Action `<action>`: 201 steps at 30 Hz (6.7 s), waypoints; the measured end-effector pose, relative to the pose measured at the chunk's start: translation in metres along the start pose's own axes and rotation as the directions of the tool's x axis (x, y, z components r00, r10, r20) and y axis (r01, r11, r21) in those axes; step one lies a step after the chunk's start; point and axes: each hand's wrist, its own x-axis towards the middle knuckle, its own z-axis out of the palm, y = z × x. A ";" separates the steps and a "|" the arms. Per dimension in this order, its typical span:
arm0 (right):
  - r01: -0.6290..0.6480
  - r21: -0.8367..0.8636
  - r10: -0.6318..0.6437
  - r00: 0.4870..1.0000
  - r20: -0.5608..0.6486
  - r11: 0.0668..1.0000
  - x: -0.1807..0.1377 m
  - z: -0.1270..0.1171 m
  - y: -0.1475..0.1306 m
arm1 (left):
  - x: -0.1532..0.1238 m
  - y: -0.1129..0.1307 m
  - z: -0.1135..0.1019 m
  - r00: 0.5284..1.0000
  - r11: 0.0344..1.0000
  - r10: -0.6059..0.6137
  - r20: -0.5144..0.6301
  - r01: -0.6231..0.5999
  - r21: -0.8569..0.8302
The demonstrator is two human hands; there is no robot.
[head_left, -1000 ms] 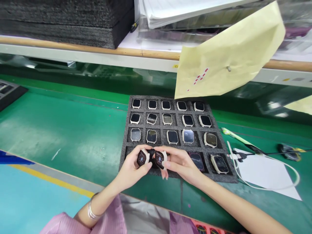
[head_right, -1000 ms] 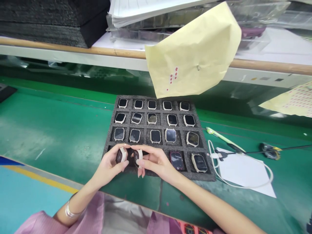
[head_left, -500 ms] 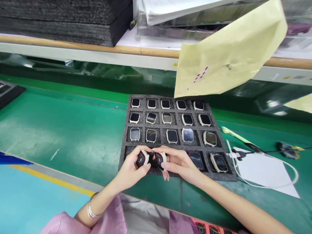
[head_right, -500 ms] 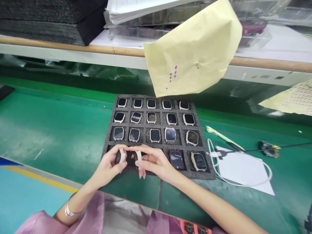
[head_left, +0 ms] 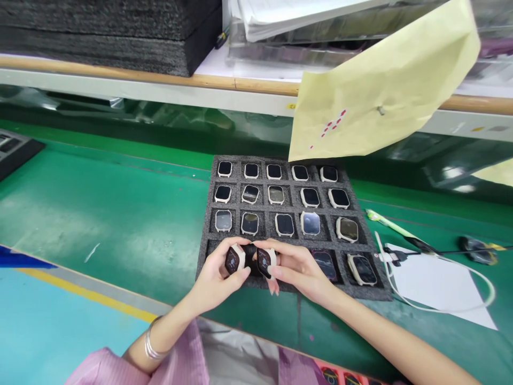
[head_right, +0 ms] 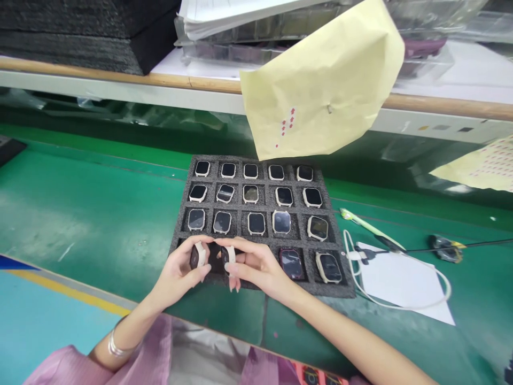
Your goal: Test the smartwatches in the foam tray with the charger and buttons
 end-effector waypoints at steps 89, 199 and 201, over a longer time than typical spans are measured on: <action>0.030 0.029 -0.029 0.999 -0.040 0.999 -0.001 0.005 0.001 | -0.003 0.000 0.001 0.992 0.996 -0.059 -0.108 0.051 -0.075; -0.031 0.024 0.032 0.999 -0.033 0.999 -0.007 0.000 0.003 | -0.007 -0.004 -0.003 0.998 0.999 -0.031 -0.053 0.033 0.038; -0.043 0.030 0.044 0.999 -0.032 0.999 -0.007 0.001 0.003 | -0.006 -0.003 -0.002 0.999 0.999 -0.034 -0.041 0.034 -0.007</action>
